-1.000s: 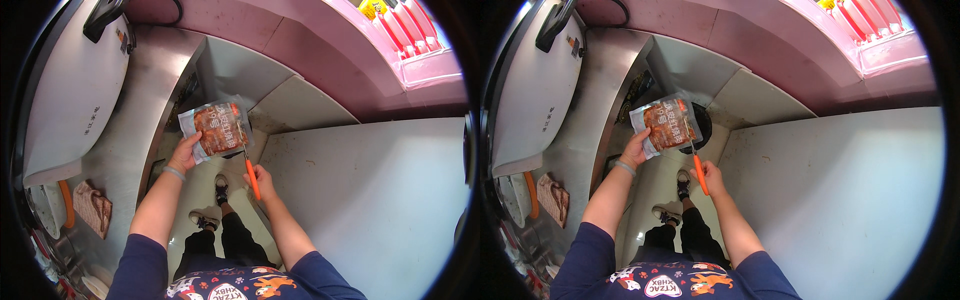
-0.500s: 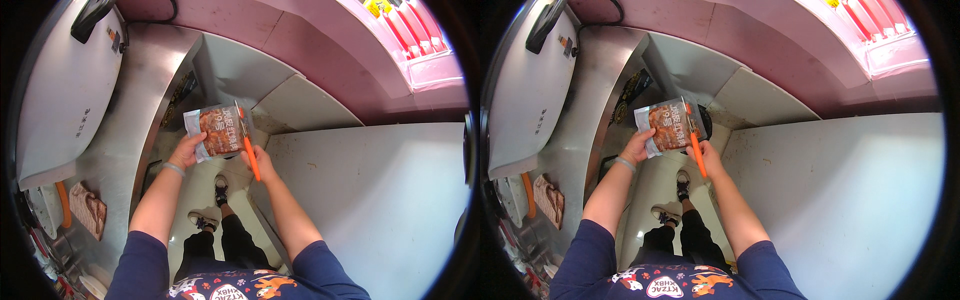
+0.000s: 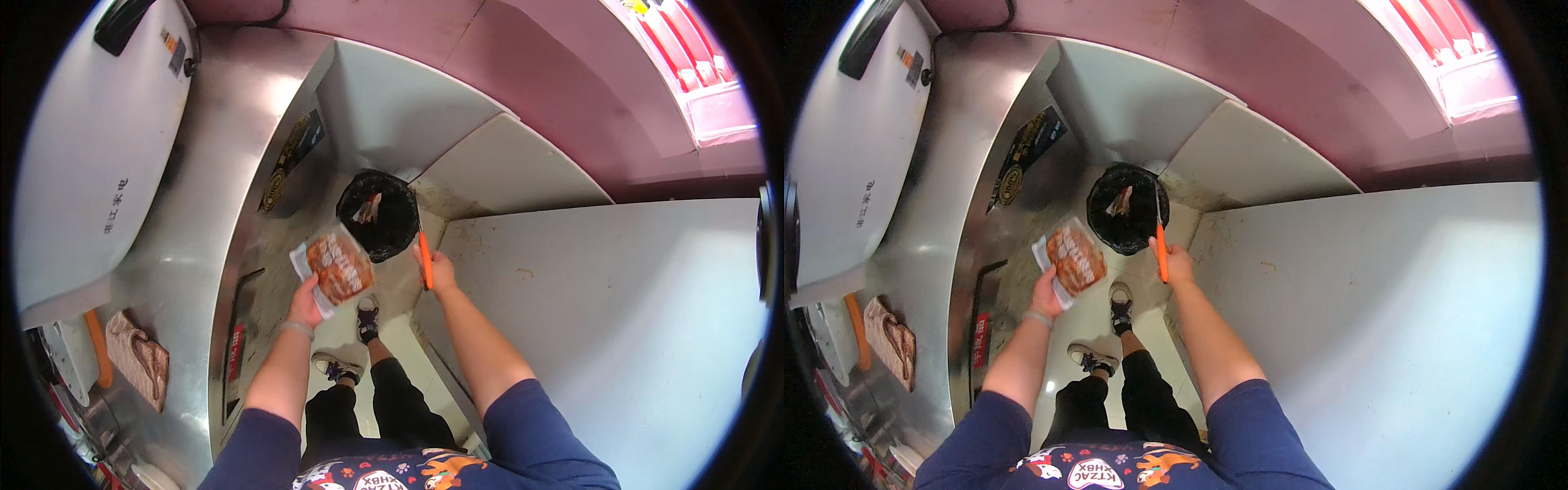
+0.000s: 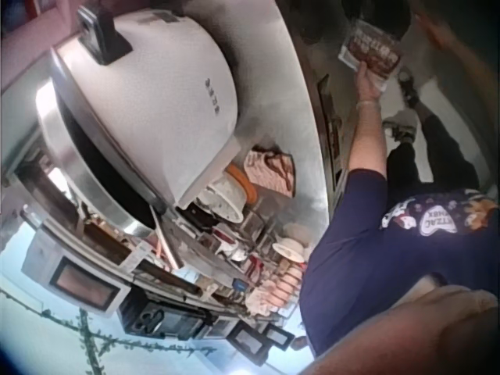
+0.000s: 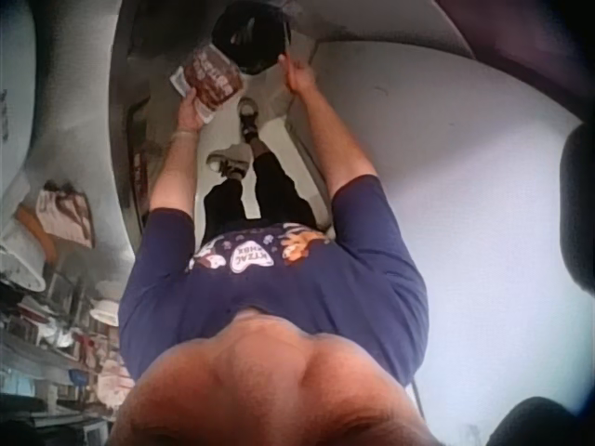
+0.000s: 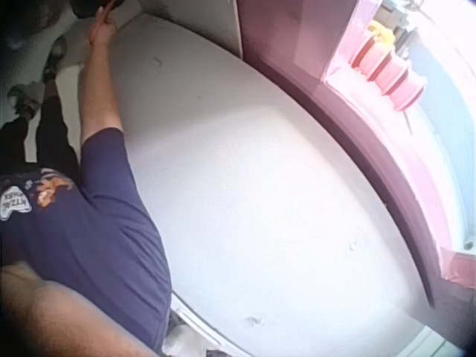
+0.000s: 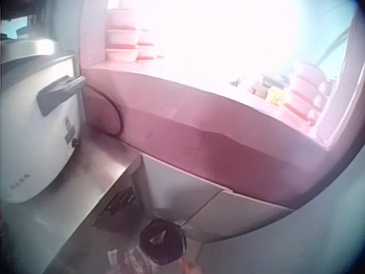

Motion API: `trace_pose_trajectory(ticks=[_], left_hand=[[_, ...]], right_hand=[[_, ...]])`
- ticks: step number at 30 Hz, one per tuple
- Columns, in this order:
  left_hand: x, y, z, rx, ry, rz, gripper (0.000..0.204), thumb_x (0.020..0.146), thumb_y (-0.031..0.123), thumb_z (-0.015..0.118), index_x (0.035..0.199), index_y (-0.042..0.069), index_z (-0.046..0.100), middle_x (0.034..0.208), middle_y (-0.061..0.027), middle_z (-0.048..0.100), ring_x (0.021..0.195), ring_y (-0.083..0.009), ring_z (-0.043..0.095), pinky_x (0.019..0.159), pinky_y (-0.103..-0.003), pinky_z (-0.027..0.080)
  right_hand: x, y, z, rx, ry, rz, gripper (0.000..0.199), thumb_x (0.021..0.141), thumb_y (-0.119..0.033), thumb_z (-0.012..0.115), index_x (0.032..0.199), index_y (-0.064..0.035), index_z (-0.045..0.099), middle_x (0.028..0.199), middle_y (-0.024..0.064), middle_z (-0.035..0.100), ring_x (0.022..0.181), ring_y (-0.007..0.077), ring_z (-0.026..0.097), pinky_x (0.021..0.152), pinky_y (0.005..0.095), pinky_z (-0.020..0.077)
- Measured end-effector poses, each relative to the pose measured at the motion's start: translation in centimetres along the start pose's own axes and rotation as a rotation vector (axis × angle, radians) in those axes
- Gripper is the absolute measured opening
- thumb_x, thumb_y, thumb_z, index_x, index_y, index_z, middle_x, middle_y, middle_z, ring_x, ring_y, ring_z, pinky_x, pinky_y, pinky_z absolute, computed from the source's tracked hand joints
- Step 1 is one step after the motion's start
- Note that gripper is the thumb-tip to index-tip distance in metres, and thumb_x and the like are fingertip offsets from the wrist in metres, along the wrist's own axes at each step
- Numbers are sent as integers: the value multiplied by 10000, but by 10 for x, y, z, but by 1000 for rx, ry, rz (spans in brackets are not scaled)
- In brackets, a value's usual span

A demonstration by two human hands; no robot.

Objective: The person assembles a bento-style meal by transferring shredded meat into a white bowl, adding water, and placing it on a counter. They then retrieve a stack of red-lidded containers, open one, and add rice, a boiled egg, and a packaged meat product. The person uses tongs, a ladle, and scissors during the process.

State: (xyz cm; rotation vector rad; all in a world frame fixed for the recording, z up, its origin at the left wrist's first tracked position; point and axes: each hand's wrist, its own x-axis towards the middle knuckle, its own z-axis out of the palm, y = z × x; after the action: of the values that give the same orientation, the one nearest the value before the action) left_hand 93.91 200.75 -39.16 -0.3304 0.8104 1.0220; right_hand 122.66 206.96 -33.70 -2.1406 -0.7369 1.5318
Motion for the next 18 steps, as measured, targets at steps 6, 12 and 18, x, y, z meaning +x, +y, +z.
trace_pose_trajectory(ticks=[6,12,18], left_hand=[[-134,-26,-20,-204,-323,-92,536,901,350,539,1340,56,451,1333,-148,518,1218,-341,496,1048,-505,375],[-282,-7,45,-322,-624,137,537,797,289,702,1253,53,547,1234,-127,599,1139,-300,570,1014,-463,417],[-398,25,35,-345,-609,540,532,884,332,559,1320,43,466,1240,-170,583,1138,-354,566,1000,-524,418]], right_hand=[[-75,21,14,-303,141,-301,402,788,-328,765,733,-46,485,588,23,519,531,110,493,498,268,423],[-234,-86,55,-362,-294,-863,271,658,-119,752,828,-48,554,772,134,590,684,284,598,617,358,494],[-288,-208,165,-803,-355,-1303,376,741,-163,677,1068,7,605,965,203,630,903,368,614,785,421,504]])
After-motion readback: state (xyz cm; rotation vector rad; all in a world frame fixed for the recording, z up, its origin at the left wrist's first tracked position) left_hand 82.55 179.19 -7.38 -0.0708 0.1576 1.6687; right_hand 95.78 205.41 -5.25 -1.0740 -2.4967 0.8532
